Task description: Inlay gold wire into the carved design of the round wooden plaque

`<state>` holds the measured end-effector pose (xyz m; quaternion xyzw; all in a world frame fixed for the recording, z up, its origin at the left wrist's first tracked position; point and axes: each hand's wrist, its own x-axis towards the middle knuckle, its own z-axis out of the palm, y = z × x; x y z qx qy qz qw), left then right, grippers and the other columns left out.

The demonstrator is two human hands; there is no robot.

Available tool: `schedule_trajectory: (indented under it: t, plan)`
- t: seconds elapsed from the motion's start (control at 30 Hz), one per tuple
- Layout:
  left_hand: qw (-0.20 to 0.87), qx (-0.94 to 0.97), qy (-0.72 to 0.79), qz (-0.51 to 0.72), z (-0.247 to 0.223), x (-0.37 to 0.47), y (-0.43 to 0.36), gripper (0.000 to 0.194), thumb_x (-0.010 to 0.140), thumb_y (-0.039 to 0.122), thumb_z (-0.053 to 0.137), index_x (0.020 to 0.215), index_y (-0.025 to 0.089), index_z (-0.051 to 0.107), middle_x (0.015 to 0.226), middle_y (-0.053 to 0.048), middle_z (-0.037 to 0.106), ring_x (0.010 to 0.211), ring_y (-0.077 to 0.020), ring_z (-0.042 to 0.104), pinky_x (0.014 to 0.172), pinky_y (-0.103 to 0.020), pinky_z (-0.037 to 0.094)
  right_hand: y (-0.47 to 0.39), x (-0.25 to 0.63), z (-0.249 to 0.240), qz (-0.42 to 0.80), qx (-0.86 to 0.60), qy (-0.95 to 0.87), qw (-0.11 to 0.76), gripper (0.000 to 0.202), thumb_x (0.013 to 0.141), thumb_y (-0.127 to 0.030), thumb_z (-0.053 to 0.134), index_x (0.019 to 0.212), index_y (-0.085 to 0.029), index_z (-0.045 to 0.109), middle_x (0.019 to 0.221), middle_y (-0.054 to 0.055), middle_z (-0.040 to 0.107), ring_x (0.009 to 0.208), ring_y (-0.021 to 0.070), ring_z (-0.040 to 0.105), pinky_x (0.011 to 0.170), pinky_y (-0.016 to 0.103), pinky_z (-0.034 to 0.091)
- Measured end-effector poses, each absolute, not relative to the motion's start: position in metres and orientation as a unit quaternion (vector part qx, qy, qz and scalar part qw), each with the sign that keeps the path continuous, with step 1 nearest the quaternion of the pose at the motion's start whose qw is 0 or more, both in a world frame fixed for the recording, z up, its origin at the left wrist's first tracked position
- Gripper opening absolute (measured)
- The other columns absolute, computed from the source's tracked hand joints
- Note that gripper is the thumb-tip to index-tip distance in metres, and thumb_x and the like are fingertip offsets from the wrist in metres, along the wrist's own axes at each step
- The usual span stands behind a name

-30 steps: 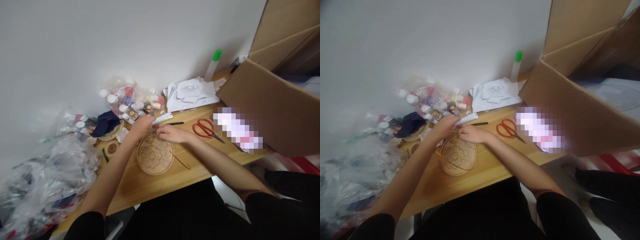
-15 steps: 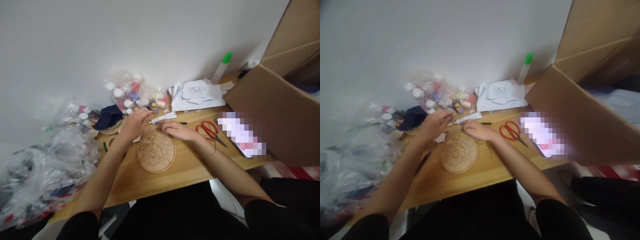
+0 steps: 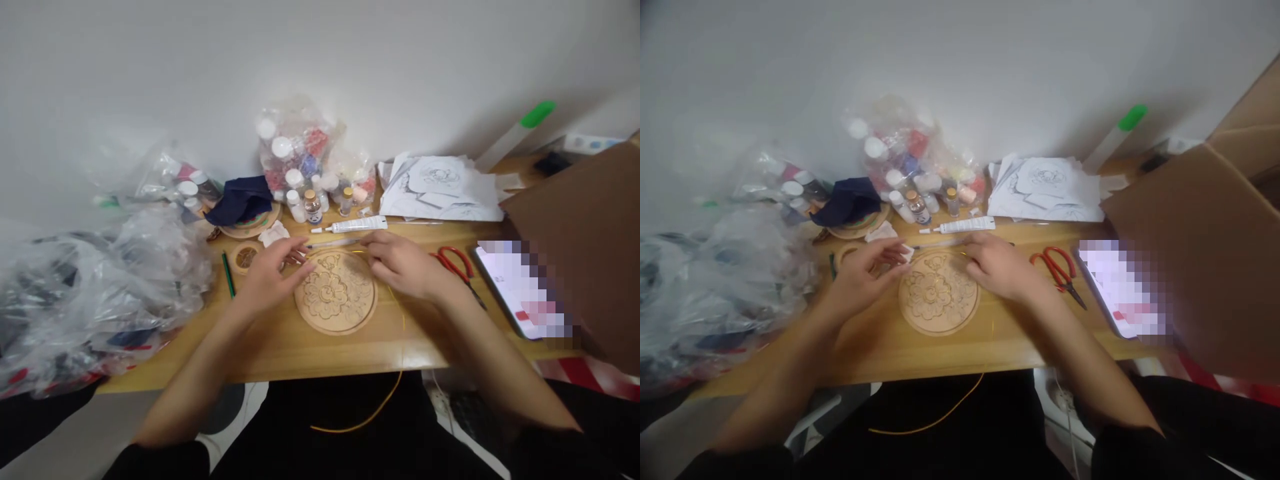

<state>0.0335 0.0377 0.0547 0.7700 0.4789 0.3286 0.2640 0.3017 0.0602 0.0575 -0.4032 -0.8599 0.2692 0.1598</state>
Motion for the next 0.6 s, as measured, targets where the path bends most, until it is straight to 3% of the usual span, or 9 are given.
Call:
schedule_trajectory:
  t: [0.1,0.2,0.47,0.6]
  plan:
    - [0.221,0.814,0.452,0.29,0.05,0.036,0.028,0.018,0.095,0.03,0.056,0.104,0.018,0.066,0.09,-0.004,0.072,0.081,-0.0149,0.068,0.076,-0.029,0.056,0.049,0.302,0.065,0.189,-0.402,-0.889,0.108,0.021,0.086,-0.016,0.04,0.072,-0.017,0.056,0.101,0.016,0.067,0.091,0.0255,0.064,0.084,0.042,0.051]
    - [0.191,0.846,0.423,0.263,0.043,0.04,0.021,0.02,0.098,0.024,0.048,0.098,0.016,0.067,0.088,-0.004,0.071,0.082,-0.0157,0.067,0.073,-0.028,0.053,0.04,0.303,0.067,0.171,-0.41,-0.892,0.079,0.023,0.088,-0.017,0.039,0.071,-0.017,0.055,0.098,0.015,0.068,0.087,0.0244,0.065,0.078,0.039,0.051]
    - [0.123,0.888,0.365,0.251,0.042,0.041,0.005,0.019,0.097,0.018,0.05,0.091,0.013,0.067,0.083,-0.005,0.067,0.077,-0.0159,0.062,0.068,-0.027,0.05,0.009,0.301,0.075,0.161,-0.437,-0.885,0.025,0.028,0.095,-0.022,0.04,0.077,-0.017,0.061,0.077,0.009,0.067,0.071,0.0214,0.064,0.066,0.035,0.047]
    - [0.023,0.934,0.275,0.228,0.056,0.046,-0.009,0.022,0.096,0.011,0.047,0.086,0.01,0.066,0.072,-0.004,0.063,0.069,-0.0167,0.058,0.063,-0.028,0.049,-0.011,0.295,0.086,0.201,-0.44,-0.874,0.048,0.021,0.094,-0.028,0.05,0.104,-0.014,0.063,0.091,0.009,0.072,0.079,0.0219,0.069,0.067,0.033,0.051]
